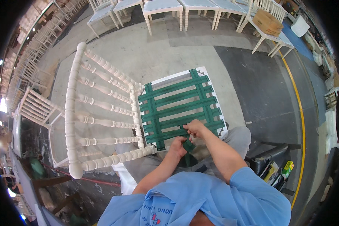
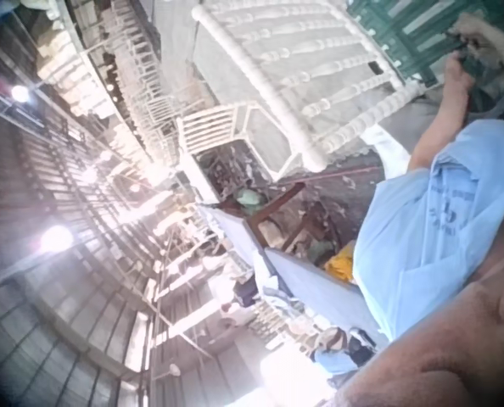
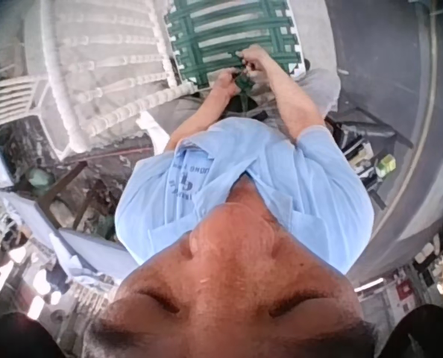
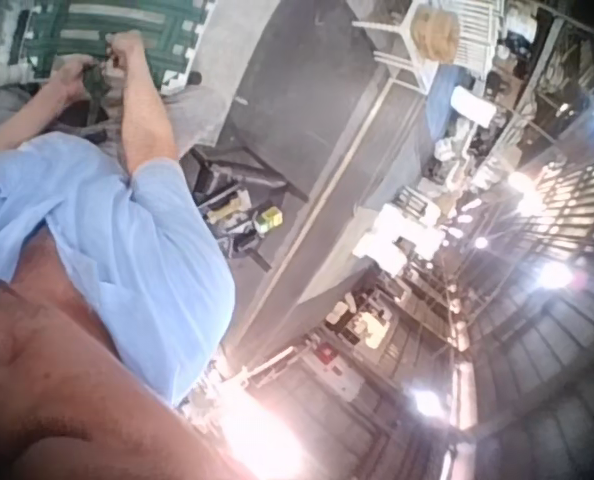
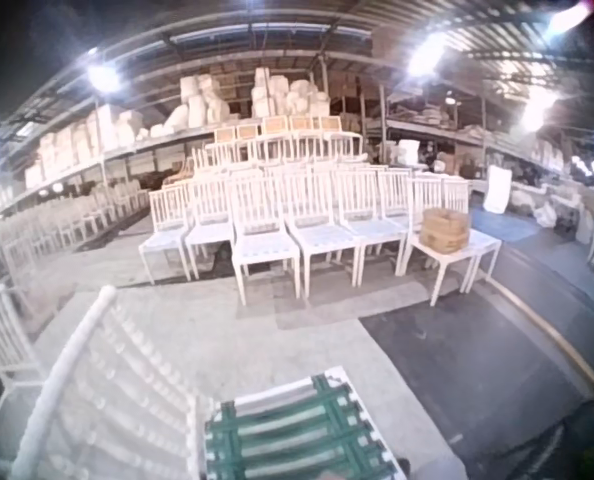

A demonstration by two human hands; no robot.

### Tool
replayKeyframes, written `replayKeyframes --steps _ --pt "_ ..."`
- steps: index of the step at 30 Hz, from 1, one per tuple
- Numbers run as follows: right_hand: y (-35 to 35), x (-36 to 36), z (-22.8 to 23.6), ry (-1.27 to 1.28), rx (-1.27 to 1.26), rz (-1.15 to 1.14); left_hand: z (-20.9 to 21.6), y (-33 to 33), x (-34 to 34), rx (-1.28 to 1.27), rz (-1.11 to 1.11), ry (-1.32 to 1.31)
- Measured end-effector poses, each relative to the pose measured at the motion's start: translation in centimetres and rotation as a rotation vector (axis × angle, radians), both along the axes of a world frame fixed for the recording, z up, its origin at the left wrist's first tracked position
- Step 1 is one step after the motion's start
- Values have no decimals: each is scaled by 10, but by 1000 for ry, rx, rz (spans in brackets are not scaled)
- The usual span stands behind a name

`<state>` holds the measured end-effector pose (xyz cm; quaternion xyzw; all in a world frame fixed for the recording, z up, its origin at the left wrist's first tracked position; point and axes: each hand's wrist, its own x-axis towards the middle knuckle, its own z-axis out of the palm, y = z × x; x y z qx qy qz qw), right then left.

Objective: The person weaves green straps into the seat frame of a white wooden chair. They thread the straps through the frame and use a staple gun to secure them in place, repeating the process to complete the woven pattern.

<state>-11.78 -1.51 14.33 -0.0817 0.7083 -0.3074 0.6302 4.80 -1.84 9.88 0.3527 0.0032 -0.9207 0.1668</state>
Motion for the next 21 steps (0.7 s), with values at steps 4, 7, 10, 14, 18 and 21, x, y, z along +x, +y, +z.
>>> replayKeyframes --steps 4,7,10,14,18,21 --pt "21 19 -10 -26 -199 -153 24 15 23 -368 -355 -301" --pt "20 23 2 30 -387 -116 35 13 47 -876 -410 -637" --pt "-3 5 13 102 -442 -4 56 -26 24 -897 -265 -469" --pt "-25 -9 10 62 -244 122 60 -71 -7 -534 -234 -267" --pt "-29 -26 -8 594 -285 296 41 -95 -38 -424 -344 -427" --pt "-48 -42 -6 992 -487 279 33 -113 -63 -220 -301 -544"
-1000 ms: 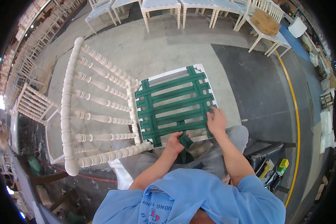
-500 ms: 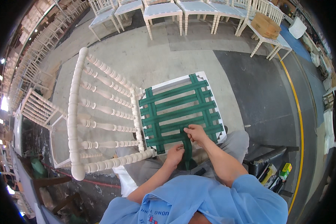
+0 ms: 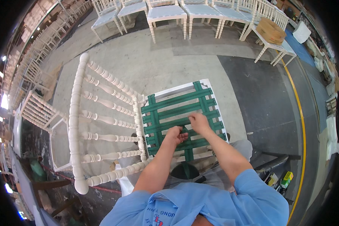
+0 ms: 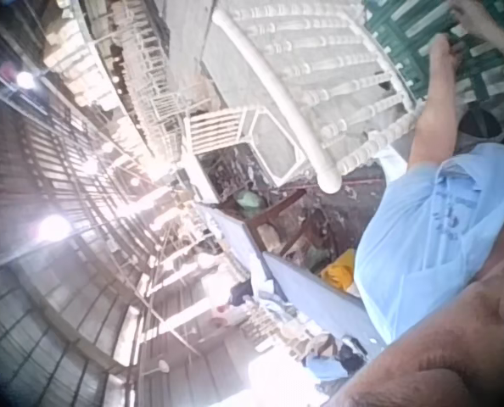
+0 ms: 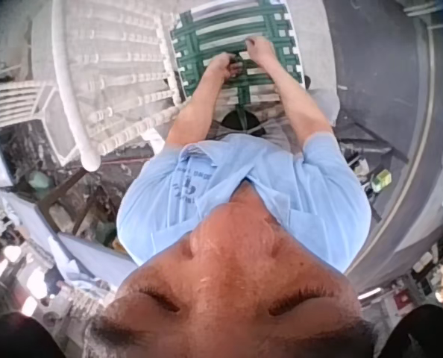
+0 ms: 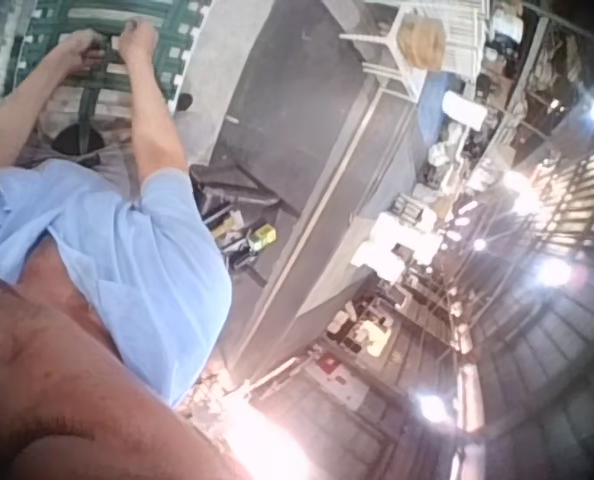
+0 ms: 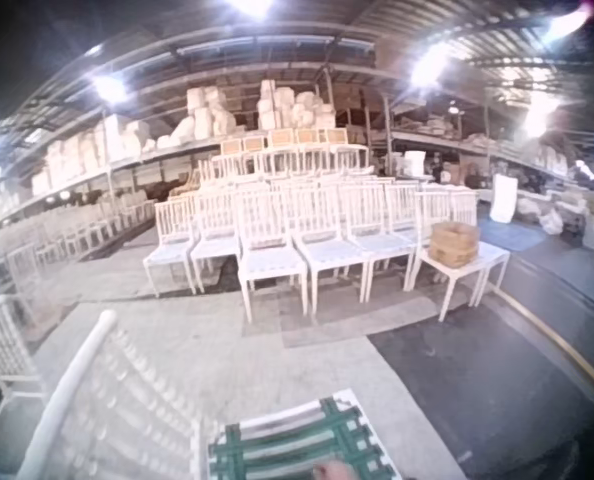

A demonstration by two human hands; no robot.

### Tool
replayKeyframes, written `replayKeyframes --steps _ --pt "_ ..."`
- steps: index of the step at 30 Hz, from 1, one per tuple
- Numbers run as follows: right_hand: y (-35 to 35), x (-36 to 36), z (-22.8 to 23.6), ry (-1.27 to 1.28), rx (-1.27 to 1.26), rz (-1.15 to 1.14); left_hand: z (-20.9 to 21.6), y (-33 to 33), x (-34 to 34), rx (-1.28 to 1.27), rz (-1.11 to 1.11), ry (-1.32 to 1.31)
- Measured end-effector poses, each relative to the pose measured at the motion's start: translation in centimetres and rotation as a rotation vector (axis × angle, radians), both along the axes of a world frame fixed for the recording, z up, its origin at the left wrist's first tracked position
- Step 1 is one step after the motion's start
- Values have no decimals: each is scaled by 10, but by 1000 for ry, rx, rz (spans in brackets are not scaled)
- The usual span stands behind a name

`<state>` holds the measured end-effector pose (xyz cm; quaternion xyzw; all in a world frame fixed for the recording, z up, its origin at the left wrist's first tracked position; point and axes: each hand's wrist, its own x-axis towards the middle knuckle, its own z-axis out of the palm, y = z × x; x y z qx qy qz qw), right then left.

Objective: The person weaves green straps into the seat frame of a white wooden chair. They thread the straps through the frame and use a staple gun to secure them in place, repeating the process to complete the woven pattern.

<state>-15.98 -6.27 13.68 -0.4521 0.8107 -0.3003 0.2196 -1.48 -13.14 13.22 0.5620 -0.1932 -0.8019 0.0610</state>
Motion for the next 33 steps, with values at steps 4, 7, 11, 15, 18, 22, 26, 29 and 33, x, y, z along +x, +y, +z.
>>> replayKeyframes --steps 4,7,11,15,18,22,26,29,33 --pt "-49 8 12 272 305 243 -33 -22 13 317 550 239" --pt "-56 -28 -5 276 507 257 -19 -9 -26 314 587 353" --pt "-70 21 -4 -73 449 196 -39 -11 21 326 637 345" --pt "-56 0 -11 -31 25 104 -13 -2 16 144 414 293" --pt "-51 -20 -4 -253 -7 -11 16 15 33 -203 36 55" --pt "-80 -28 11 -374 -158 -16 26 -22 13 -573 -58 158" --pt "-105 -30 14 -96 -118 68 9 -67 -7 -416 -19 177" --pt "-124 -48 8 143 -124 112 0 -89 -29 -398 -174 -17" --pt "-157 -54 4 232 199 227 -26 -123 -30 -27 204 88"
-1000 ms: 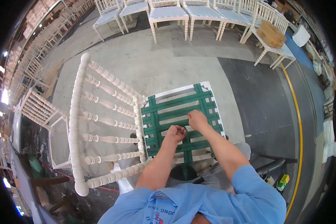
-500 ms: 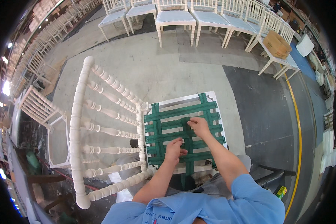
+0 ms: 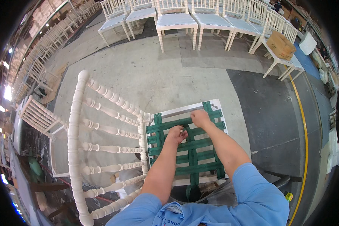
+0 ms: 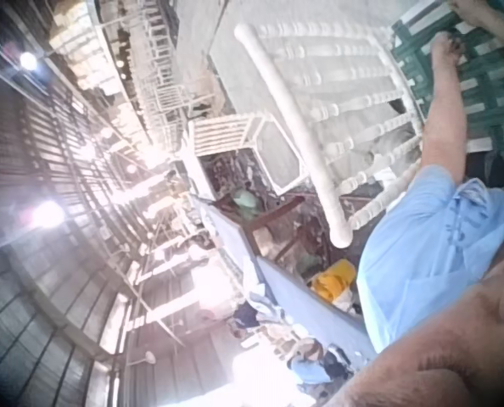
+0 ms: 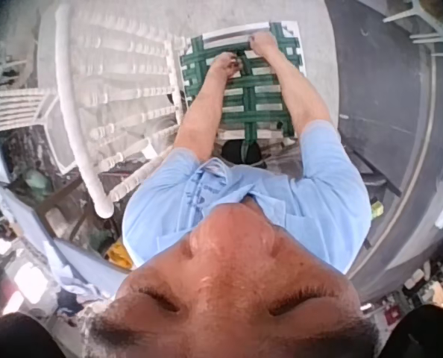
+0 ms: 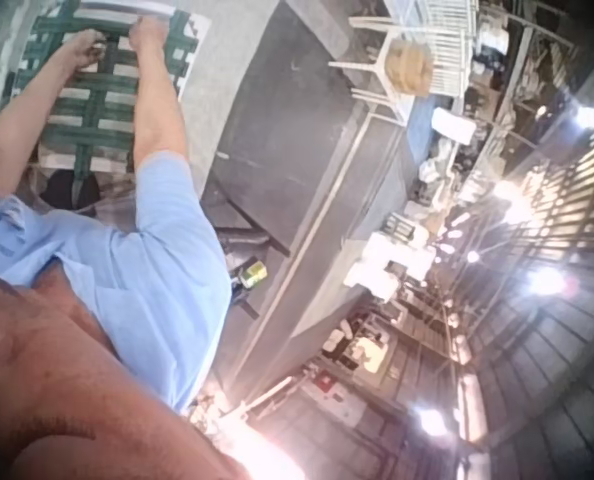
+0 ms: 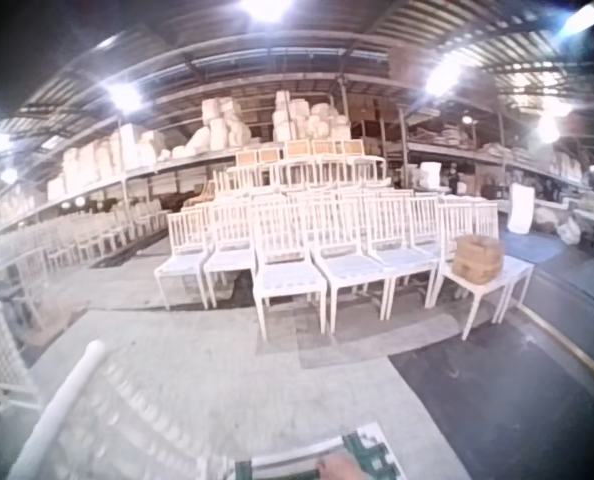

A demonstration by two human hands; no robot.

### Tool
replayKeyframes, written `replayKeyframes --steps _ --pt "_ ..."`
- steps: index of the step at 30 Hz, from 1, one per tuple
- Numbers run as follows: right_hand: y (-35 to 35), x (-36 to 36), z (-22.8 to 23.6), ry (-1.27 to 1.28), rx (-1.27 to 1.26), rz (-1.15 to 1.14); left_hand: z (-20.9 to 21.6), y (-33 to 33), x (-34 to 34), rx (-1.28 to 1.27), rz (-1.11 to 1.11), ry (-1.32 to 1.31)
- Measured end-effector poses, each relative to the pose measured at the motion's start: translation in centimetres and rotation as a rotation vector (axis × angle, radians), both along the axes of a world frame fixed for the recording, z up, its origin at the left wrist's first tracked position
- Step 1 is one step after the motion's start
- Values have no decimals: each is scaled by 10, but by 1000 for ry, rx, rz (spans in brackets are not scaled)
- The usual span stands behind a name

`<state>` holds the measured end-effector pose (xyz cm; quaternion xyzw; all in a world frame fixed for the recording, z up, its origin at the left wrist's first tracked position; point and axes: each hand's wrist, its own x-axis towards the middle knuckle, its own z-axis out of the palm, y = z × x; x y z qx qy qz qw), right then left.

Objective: The person weaves green straps into the seat frame of a white wooden chair. They thread the straps through the frame and use a staple gun to secure them in place, repeating the process to complete the woven pattern.

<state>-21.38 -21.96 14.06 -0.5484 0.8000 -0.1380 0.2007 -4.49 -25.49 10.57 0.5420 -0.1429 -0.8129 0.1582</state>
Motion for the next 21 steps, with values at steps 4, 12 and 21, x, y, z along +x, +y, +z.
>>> replayKeyframes --steps 4,12,21 --pt "-21 -13 -14 -37 275 -71 -22 6 -8 52 177 190" --pt "-25 -3 -34 -336 -78 -114 6 16 0 -159 67 21" --pt "-1 4 -7 -541 -379 -112 29 -9 -11 -753 -75 -216"
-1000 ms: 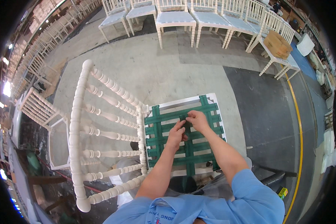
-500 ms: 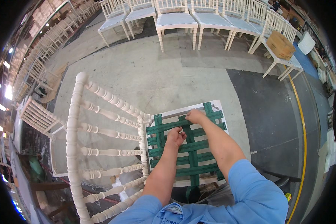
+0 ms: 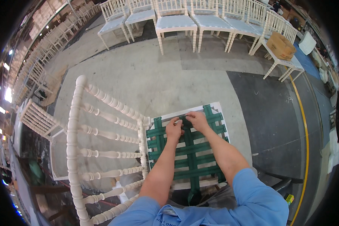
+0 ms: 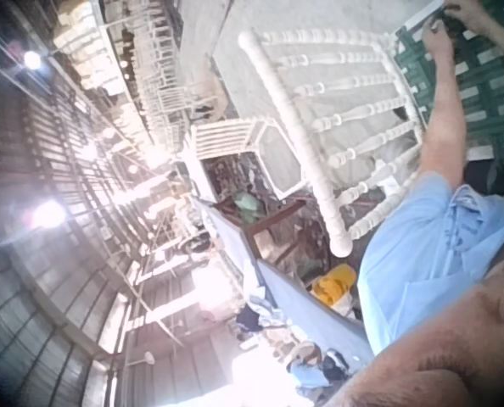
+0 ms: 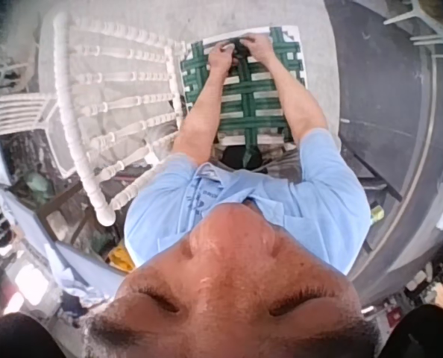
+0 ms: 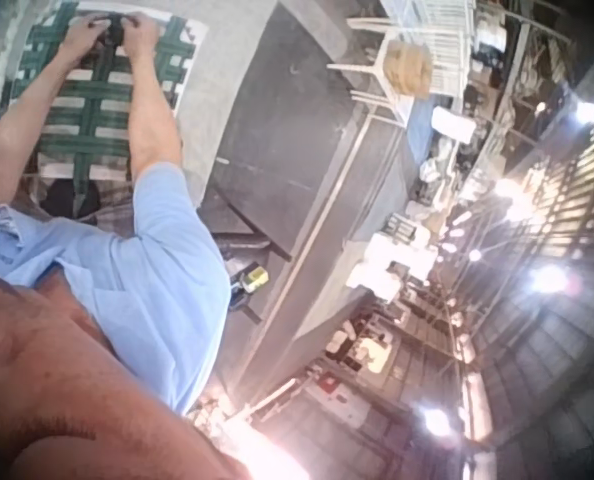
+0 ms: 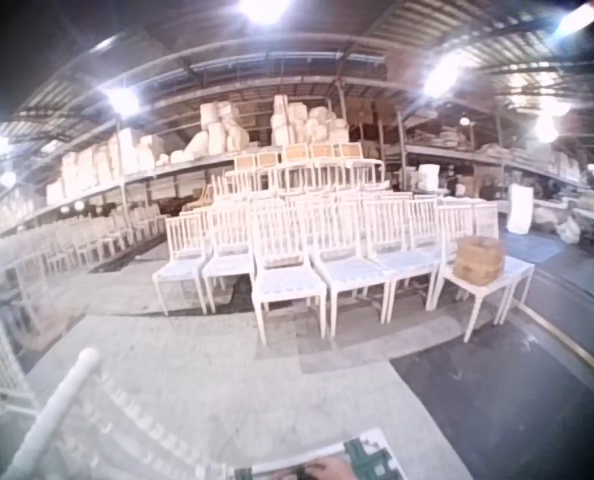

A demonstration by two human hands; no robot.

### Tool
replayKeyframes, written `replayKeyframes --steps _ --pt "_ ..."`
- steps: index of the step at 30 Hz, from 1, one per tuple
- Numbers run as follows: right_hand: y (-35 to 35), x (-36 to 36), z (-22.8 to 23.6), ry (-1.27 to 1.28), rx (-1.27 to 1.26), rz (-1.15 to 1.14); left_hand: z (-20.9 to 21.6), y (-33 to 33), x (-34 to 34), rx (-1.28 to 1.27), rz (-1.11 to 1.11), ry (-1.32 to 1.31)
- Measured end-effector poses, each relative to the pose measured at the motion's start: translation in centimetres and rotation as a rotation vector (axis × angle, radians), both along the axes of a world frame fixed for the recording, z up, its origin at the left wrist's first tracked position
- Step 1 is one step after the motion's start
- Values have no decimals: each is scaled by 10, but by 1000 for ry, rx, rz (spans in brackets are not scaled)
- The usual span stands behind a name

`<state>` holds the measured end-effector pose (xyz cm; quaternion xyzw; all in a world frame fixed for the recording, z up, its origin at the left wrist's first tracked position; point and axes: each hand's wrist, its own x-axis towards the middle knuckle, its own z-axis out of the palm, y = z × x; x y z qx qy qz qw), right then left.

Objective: The person weaves green straps into the seat frame of a white wooden chair. They thread the straps through the frame and use a staple gun to secure them in place, repeating the process to complete the woven pattern.

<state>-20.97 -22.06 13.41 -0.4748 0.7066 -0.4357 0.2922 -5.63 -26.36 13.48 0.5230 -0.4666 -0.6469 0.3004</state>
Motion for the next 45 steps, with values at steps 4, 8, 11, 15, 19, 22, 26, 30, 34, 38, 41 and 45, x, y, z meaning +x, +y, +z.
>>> replayKeyframes --steps 4,8,11,15,19,22,26,30,34,38,41,45 --pt "9 2 10 18 60 -30 -3 -9 -9 128 -62 122" --pt "16 8 12 -51 -77 -136 -5 -9 -11 246 -54 174" --pt "19 10 12 45 -101 -87 -6 -11 -9 282 -56 176" --pt "17 7 10 164 -129 -26 -4 -14 -10 289 -90 146" --pt "14 5 7 261 -145 -14 -6 -12 -12 -33 -131 -66" --pt "6 8 5 246 -115 -2 -14 -13 -6 -621 -183 -348" --pt "-5 9 -5 237 -117 2 -12 -18 -7 -702 -209 -500" --pt "-23 0 -15 319 -2 -101 -5 -15 -20 -823 -109 -594" --pt "-36 -1 -19 387 132 -188 -16 1 -19 -978 -210 -676" --pt "-44 12 -18 361 153 -212 -33 4 -5 -1029 -368 -819" --pt "-46 11 -15 353 150 -229 -34 6 -8 -985 -428 -868" --pt "-44 -6 -11 267 145 -217 -32 10 -17 -1008 -434 -913"
